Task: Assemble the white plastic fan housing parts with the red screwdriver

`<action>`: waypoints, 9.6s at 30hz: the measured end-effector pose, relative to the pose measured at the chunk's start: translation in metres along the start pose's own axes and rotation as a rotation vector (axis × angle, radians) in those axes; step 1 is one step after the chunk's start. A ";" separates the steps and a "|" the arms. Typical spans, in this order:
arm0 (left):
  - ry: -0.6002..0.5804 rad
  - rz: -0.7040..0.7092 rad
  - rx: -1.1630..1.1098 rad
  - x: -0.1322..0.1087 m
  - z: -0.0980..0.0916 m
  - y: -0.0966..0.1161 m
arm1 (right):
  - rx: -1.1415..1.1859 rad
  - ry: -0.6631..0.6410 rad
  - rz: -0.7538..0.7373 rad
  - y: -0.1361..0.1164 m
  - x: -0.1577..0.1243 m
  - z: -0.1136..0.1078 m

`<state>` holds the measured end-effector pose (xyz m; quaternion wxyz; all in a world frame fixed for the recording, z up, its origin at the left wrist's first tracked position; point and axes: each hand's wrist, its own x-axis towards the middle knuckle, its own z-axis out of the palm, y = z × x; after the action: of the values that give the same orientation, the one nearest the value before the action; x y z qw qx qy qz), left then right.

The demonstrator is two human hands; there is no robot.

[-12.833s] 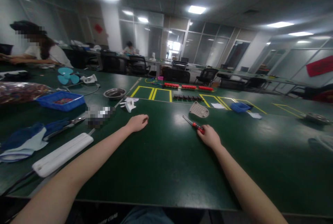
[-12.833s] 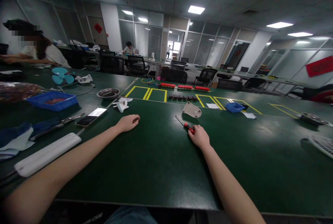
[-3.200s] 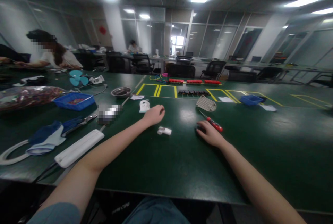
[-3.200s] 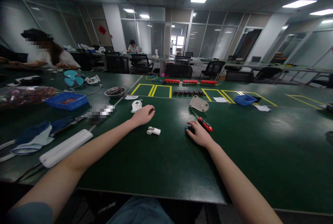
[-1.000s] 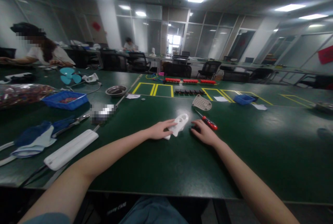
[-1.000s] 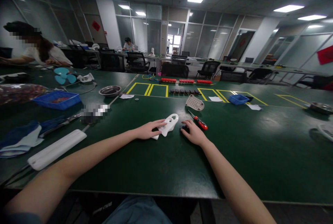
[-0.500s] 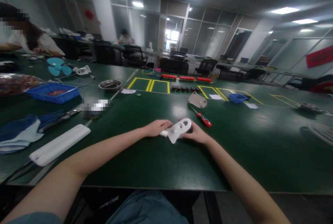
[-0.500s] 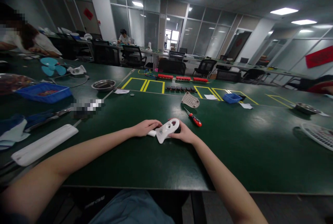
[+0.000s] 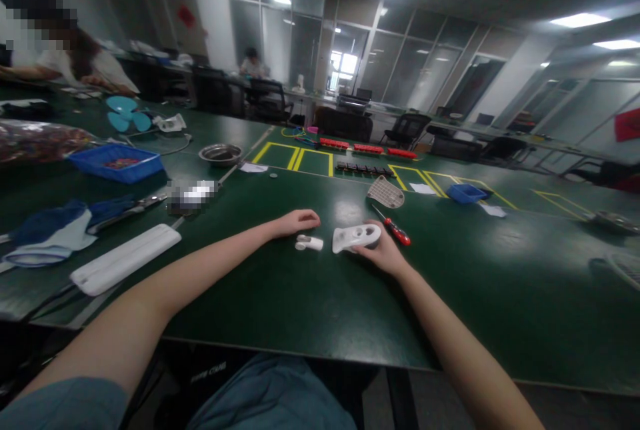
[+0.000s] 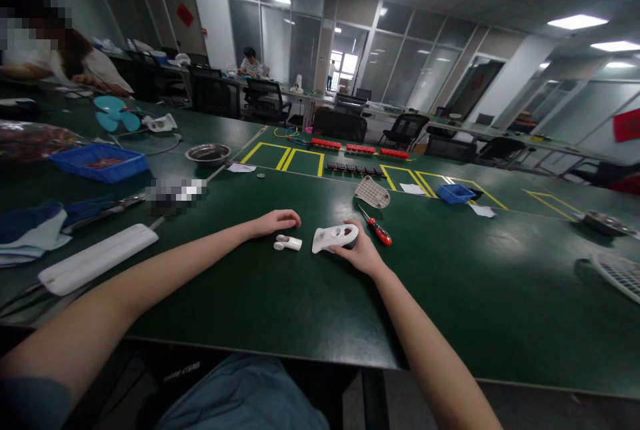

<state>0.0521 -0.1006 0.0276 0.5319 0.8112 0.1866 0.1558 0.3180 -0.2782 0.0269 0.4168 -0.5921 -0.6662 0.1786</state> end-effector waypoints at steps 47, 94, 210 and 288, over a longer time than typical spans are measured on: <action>0.047 -0.149 -0.783 -0.002 -0.021 -0.021 | -0.098 -0.005 0.013 0.007 0.000 -0.009; 0.042 -0.169 -0.239 0.000 -0.010 -0.012 | -0.125 -0.009 0.009 0.006 -0.001 -0.010; 0.052 -0.132 0.038 0.002 -0.004 -0.018 | -0.171 -0.111 -0.018 0.009 0.001 -0.015; -0.019 0.493 0.670 -0.011 0.051 0.013 | -0.179 -0.152 -0.008 -0.001 0.000 -0.009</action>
<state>0.0675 -0.1518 0.0194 0.1867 0.9612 0.0225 0.2017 0.3249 -0.2806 0.0330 0.3112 -0.6091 -0.7114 0.1615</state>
